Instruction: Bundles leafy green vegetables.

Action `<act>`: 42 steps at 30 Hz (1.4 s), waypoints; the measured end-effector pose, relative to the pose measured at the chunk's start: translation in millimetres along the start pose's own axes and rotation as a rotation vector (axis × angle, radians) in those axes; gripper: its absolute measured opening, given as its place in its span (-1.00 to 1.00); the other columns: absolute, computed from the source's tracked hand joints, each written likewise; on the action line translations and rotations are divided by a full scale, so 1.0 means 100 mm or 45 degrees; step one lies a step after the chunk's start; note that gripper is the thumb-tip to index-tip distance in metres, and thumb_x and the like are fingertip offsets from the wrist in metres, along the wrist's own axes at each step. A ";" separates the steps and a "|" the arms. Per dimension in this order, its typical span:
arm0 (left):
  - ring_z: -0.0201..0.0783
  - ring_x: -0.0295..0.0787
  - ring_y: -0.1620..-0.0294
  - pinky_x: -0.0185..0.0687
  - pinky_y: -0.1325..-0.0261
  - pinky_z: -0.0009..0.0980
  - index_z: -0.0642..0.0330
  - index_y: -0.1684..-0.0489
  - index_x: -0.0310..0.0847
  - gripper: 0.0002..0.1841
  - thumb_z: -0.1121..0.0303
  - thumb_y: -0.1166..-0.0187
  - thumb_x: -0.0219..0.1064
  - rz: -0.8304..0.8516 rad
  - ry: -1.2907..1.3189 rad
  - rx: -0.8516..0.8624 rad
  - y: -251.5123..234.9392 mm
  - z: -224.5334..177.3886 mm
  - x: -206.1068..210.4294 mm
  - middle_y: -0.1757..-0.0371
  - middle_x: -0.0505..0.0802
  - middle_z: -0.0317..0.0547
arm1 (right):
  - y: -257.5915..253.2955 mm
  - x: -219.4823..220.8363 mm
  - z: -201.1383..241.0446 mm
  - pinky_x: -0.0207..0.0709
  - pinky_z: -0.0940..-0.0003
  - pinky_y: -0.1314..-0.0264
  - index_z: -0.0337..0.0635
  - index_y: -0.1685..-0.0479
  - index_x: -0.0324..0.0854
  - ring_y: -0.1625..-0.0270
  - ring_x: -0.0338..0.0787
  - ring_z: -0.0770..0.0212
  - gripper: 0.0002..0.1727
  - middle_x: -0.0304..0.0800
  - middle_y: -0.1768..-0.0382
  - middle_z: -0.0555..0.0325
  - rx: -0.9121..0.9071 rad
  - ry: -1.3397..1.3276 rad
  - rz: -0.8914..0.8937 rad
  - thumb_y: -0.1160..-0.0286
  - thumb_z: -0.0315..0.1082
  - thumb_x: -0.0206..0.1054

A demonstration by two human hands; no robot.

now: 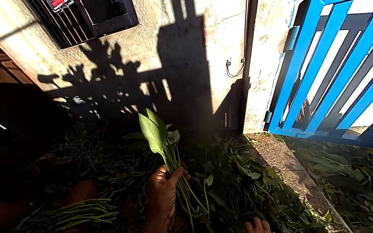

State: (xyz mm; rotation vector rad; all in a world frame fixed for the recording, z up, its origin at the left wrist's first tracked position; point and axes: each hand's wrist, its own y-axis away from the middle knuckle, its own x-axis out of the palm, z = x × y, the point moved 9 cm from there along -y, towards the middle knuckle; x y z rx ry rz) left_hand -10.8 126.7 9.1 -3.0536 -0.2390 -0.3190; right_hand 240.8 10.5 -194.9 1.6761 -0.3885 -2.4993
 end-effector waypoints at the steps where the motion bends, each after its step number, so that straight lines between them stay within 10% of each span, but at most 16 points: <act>1: 0.18 0.93 0.30 0.95 0.17 -0.02 0.61 0.02 0.59 -0.84 0.74 -0.51 0.35 0.014 0.002 -0.032 0.01 0.02 0.04 0.25 0.87 0.37 | 0.01 -0.20 0.12 0.61 -0.37 -0.15 -0.32 -0.23 0.69 -0.37 0.63 -0.48 -0.59 0.67 -0.26 -0.43 -0.109 -0.079 -0.172 -0.53 -0.23 0.32; 6: 0.17 0.94 0.22 0.94 0.01 -0.02 0.60 0.00 0.62 -0.81 0.71 -0.50 0.39 0.219 -0.039 -0.099 0.13 0.23 0.31 0.21 0.89 0.34 | 0.13 -0.95 0.98 0.66 0.09 -0.41 -0.30 -0.48 0.56 -0.30 0.80 0.12 -0.46 0.83 -0.21 -0.01 -0.626 -1.024 -0.572 -0.70 -0.09 0.31; 12: 0.11 0.94 0.19 0.91 -0.04 -0.07 0.55 0.04 0.67 -0.81 0.65 -0.47 0.46 0.325 -0.128 -0.067 0.17 0.37 0.39 0.21 0.91 0.29 | -0.03 -0.94 1.20 0.67 0.41 0.33 -0.29 0.02 0.71 0.39 0.74 0.36 -0.83 0.79 0.36 0.16 -0.513 -1.506 -0.590 -0.65 -0.38 0.28; 17: 0.02 0.93 0.27 0.91 0.11 -0.17 0.48 0.10 0.72 -0.83 0.59 -0.45 0.51 0.280 -0.203 0.006 0.20 0.41 0.39 0.26 0.92 0.21 | -0.03 -1.01 1.13 0.56 0.20 0.46 -0.10 0.26 0.71 0.48 0.69 0.30 -0.85 0.69 0.52 0.28 -0.263 -1.039 -0.666 -0.29 -0.27 0.35; 24: -0.01 0.93 0.32 0.89 0.17 -0.22 0.50 0.16 0.70 -0.89 0.64 -0.46 0.46 0.107 -0.228 0.091 0.20 0.32 0.25 0.32 0.92 0.19 | -0.04 -0.90 1.03 0.53 -0.08 0.41 -0.12 0.41 0.66 0.43 0.76 0.02 -0.76 0.68 0.57 0.09 -0.142 -0.635 -0.451 -0.33 -0.14 0.29; 27: 0.07 0.93 0.32 0.91 0.20 -0.14 0.56 0.09 0.66 -0.86 0.68 -0.48 0.42 -0.038 -0.160 0.093 0.04 0.08 0.05 0.30 0.91 0.26 | -0.06 -0.61 0.81 0.59 -0.19 0.23 -0.20 0.32 0.67 0.34 0.80 -0.09 -0.70 0.73 0.51 -0.02 -0.217 -0.557 -0.333 -0.39 -0.11 0.30; 31: 0.17 0.94 0.31 0.95 0.24 -0.03 0.57 0.03 0.60 -0.87 0.69 -0.56 0.34 -0.121 -0.090 0.011 0.00 0.00 -0.11 0.26 0.90 0.33 | 0.00 -0.49 0.76 0.27 -0.22 -0.61 -0.15 0.09 0.75 0.03 0.81 0.05 -0.55 0.85 0.29 0.12 -0.575 -0.630 -0.356 -0.43 0.09 0.49; 35: 0.17 0.94 0.36 0.94 0.29 -0.03 0.58 0.05 0.59 -0.90 0.68 -0.61 0.30 -0.187 -0.033 0.014 -0.06 -0.02 -0.21 0.28 0.89 0.33 | 0.02 -0.52 0.72 0.57 -0.10 -0.35 -0.21 -0.24 0.69 -0.16 0.79 0.06 -0.61 0.83 -0.04 0.00 -0.795 -0.908 -0.130 -0.68 -0.12 0.26; 42: 0.14 0.95 0.36 0.95 0.29 -0.05 0.55 0.04 0.60 -0.90 0.68 -0.61 0.28 -0.230 -0.004 0.128 -0.06 -0.12 -0.22 0.26 0.90 0.31 | 0.13 -0.69 0.71 0.69 0.07 -0.06 -0.15 0.02 0.82 0.07 0.84 0.14 -0.69 0.86 0.17 0.06 -0.833 -0.779 -0.145 -0.75 -0.17 0.22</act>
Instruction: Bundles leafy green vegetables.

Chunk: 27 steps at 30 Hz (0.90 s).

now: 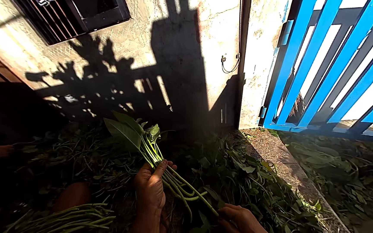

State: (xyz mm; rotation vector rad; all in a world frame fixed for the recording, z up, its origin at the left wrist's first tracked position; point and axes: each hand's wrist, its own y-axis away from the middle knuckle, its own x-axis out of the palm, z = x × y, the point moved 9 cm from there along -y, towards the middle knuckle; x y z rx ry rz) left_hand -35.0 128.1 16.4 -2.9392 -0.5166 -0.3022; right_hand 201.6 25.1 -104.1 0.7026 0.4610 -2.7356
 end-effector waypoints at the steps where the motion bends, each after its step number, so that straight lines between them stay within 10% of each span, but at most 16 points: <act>1: 0.13 0.94 0.37 0.95 0.28 -0.06 0.55 0.07 0.61 -0.92 0.69 -0.61 0.28 -0.026 0.019 0.045 0.01 -0.01 0.00 0.28 0.90 0.29 | -0.01 -0.04 -0.02 0.70 0.07 0.03 -0.10 0.12 0.84 0.15 0.84 0.17 -0.68 0.86 0.26 0.12 0.050 0.119 -0.062 -0.71 -0.10 0.26; 4: 0.08 0.94 0.35 0.94 0.24 -0.06 0.52 0.05 0.60 -0.91 0.65 -0.63 0.27 -0.166 0.095 0.088 0.08 0.02 -0.03 0.28 0.89 0.24 | -0.02 -0.25 -0.12 0.70 0.25 0.25 -0.03 0.31 0.85 0.34 0.80 0.34 -0.71 0.82 0.41 0.29 0.118 0.159 -0.354 -0.58 -0.05 0.37; 8: 0.03 0.94 0.35 0.93 0.28 -0.10 0.46 -0.05 0.55 -0.86 0.56 -0.68 0.26 -0.317 0.227 -0.103 0.16 0.16 -0.02 0.26 0.89 0.19 | 0.04 -0.51 -0.19 0.77 0.34 0.27 -0.35 0.20 0.82 0.40 0.82 0.24 -0.85 0.86 0.42 0.01 0.177 -0.941 -0.777 -0.50 -0.41 0.45; 14: -0.10 0.90 0.25 0.88 0.17 -0.19 0.40 -0.06 0.58 -0.85 0.51 -0.69 0.27 -0.487 0.311 0.013 -0.03 0.01 -0.30 0.23 0.87 0.09 | 0.55 -0.90 -0.81 0.74 0.42 0.47 -0.32 0.08 0.64 0.52 0.77 0.32 -0.79 0.82 0.40 0.08 0.465 -1.353 -1.479 -0.79 -0.37 0.16; 17: -0.10 0.92 0.20 0.88 0.17 -0.17 0.34 -0.13 0.53 -0.83 0.46 -0.74 0.22 -0.482 0.337 0.032 -0.12 -0.17 -0.48 0.17 0.88 0.07 | 0.74 -0.91 -1.24 0.57 0.36 0.38 -0.20 0.49 0.77 0.52 0.66 0.35 -0.53 0.75 0.58 0.22 0.685 -0.525 -0.655 -0.68 -0.05 0.22; 20: -0.06 0.89 0.26 0.88 0.22 -0.16 0.40 -0.12 0.53 -0.83 0.47 -0.75 0.20 -0.388 0.286 -0.089 -0.08 -0.07 -0.39 0.20 0.86 0.14 | 0.84 -0.44 -1.78 0.57 -0.29 0.00 -0.24 0.34 0.83 0.16 0.81 -0.15 -0.50 0.83 0.34 -0.15 0.994 0.191 0.350 -0.58 0.07 0.30; 27: -0.02 0.94 0.30 0.91 0.26 -0.16 0.46 -0.18 0.49 -0.79 0.50 -0.75 0.19 -0.302 0.223 -0.219 -0.04 0.05 -0.30 0.21 0.89 0.19 | 0.70 -0.54 -2.73 0.50 -0.26 -0.45 -0.22 -0.10 0.79 -0.38 0.73 -0.20 -0.65 0.81 -0.21 -0.21 1.445 0.344 -0.263 -0.54 -0.18 0.34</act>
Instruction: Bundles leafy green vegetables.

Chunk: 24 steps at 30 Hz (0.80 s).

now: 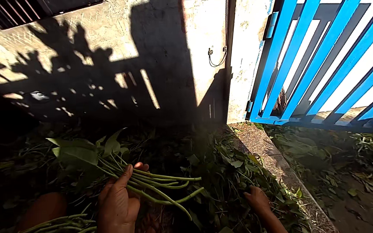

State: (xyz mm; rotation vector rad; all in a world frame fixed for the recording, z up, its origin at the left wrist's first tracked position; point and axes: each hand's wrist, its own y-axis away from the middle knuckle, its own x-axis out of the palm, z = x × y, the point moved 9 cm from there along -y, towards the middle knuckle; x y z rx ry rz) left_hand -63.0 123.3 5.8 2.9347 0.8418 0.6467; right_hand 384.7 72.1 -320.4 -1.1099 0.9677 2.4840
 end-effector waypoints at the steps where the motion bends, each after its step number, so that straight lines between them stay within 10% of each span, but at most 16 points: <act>1: -0.03 0.93 0.31 0.92 0.27 -0.15 0.44 -0.18 0.48 -0.80 0.50 -0.75 0.19 -0.001 0.019 -0.029 0.00 0.02 0.00 0.22 0.88 0.18 | -0.09 0.13 -0.03 0.49 -0.27 -0.47 -0.24 -0.13 0.78 -0.40 0.72 -0.21 -0.61 0.80 -0.24 -0.23 0.006 -0.019 0.049 -0.59 -0.11 0.32; 8: 0.01 0.93 0.29 0.93 0.22 -0.10 0.41 -0.15 0.46 -0.82 0.56 -0.70 0.21 0.118 0.058 -0.328 0.11 0.31 0.15 0.22 0.87 0.19 | 0.13 0.40 0.35 0.53 -0.20 -0.46 -0.22 -0.30 0.68 -0.44 0.72 -0.18 -0.59 0.77 -0.30 -0.20 -0.027 0.068 0.083 -0.74 -0.16 0.11; 13: 0.11 0.93 0.26 0.92 0.21 -0.01 0.46 -0.14 0.45 -0.80 0.68 -0.63 0.21 0.320 0.010 -0.419 0.27 0.43 0.31 0.16 0.86 0.29 | 1.09 -0.39 0.71 0.76 -0.15 0.05 -0.31 0.17 0.86 0.16 0.92 -0.09 -0.75 0.90 0.28 -0.09 -0.558 -0.397 -0.924 -0.54 -0.30 0.34; 18: 0.11 0.93 0.23 0.92 0.14 -0.03 0.49 -0.18 0.56 -0.77 0.70 -0.62 0.20 0.382 -0.002 -0.487 0.33 0.57 0.35 0.18 0.87 0.28 | 1.05 -0.31 0.60 0.78 0.32 0.20 -0.34 0.11 0.83 0.38 0.85 0.28 -0.84 0.89 0.40 0.08 -0.408 -1.347 -0.330 -0.51 -0.42 0.44; 24: 0.14 0.93 0.23 0.91 0.12 0.00 0.53 -0.07 0.58 -0.82 0.70 -0.59 0.27 0.467 -0.155 -0.458 0.45 0.75 0.41 0.22 0.89 0.31 | 1.69 -0.54 1.14 0.80 0.41 0.05 -0.36 0.06 0.84 0.25 0.90 0.34 -0.84 0.94 0.29 0.10 -0.729 -1.406 -0.292 -0.45 -0.52 0.47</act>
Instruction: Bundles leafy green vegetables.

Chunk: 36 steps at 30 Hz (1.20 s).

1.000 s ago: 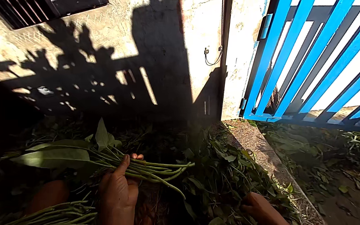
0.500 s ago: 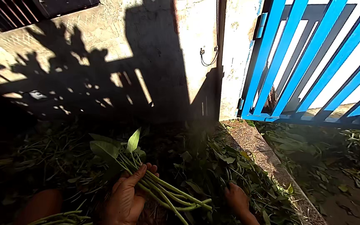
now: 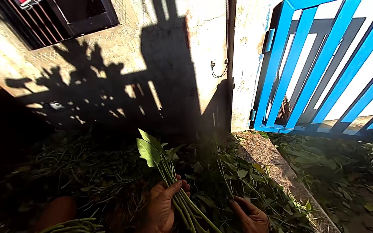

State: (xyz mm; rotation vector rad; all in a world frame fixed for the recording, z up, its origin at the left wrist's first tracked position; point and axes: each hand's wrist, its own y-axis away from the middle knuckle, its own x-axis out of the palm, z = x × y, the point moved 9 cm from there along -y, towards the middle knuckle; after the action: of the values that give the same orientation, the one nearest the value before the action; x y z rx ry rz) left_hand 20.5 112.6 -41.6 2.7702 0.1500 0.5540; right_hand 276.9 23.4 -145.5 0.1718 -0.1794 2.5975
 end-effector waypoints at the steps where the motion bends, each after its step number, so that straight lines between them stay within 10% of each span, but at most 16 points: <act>1: 0.13 0.93 0.23 0.91 0.13 -0.01 0.53 -0.07 0.59 -0.82 0.71 -0.57 0.30 0.009 -0.034 0.014 0.02 0.02 0.04 0.21 0.89 0.31 | 0.05 0.10 0.10 0.80 0.42 0.04 -0.35 0.07 0.84 0.24 0.89 0.35 -0.84 0.93 0.28 0.10 -0.065 0.022 0.026 -0.44 -0.51 0.48; 9: 0.11 0.92 0.12 0.90 0.06 -0.02 0.52 -0.03 0.67 -0.80 0.73 -0.50 0.35 0.182 -0.156 0.083 0.12 0.11 0.19 0.06 0.89 0.30 | 0.40 0.69 0.53 0.74 0.17 -0.15 -0.12 0.09 0.92 0.06 0.88 0.20 -0.84 0.93 0.20 0.13 -0.649 0.489 0.073 -0.45 -0.35 0.51; 25: 0.09 0.92 0.18 0.89 0.00 -0.05 0.56 0.05 0.68 -0.76 0.83 -0.35 0.40 0.355 -0.156 0.217 0.17 0.00 0.27 0.15 0.90 0.32 | 0.55 0.84 0.87 0.68 0.08 -0.08 -0.17 -0.23 0.76 0.22 0.85 0.13 -0.67 0.89 0.30 0.11 -0.926 0.824 0.058 -0.54 -0.31 0.38; 36: 0.04 0.92 0.18 0.89 -0.03 -0.09 0.55 0.00 0.70 -0.74 0.77 -0.35 0.44 0.423 -0.251 0.260 0.19 0.01 0.31 0.18 0.89 0.26 | 0.53 0.93 0.78 0.78 0.21 0.03 -0.19 -0.03 0.84 0.15 0.87 0.11 -0.77 0.87 0.24 0.04 -0.880 0.815 0.172 -0.60 -0.28 0.39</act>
State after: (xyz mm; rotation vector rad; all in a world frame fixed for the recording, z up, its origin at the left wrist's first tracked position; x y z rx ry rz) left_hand 50.5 99.4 -25.2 3.0501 -0.3208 0.3541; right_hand 177.6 12.1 -58.7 -0.9193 -0.8369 2.4107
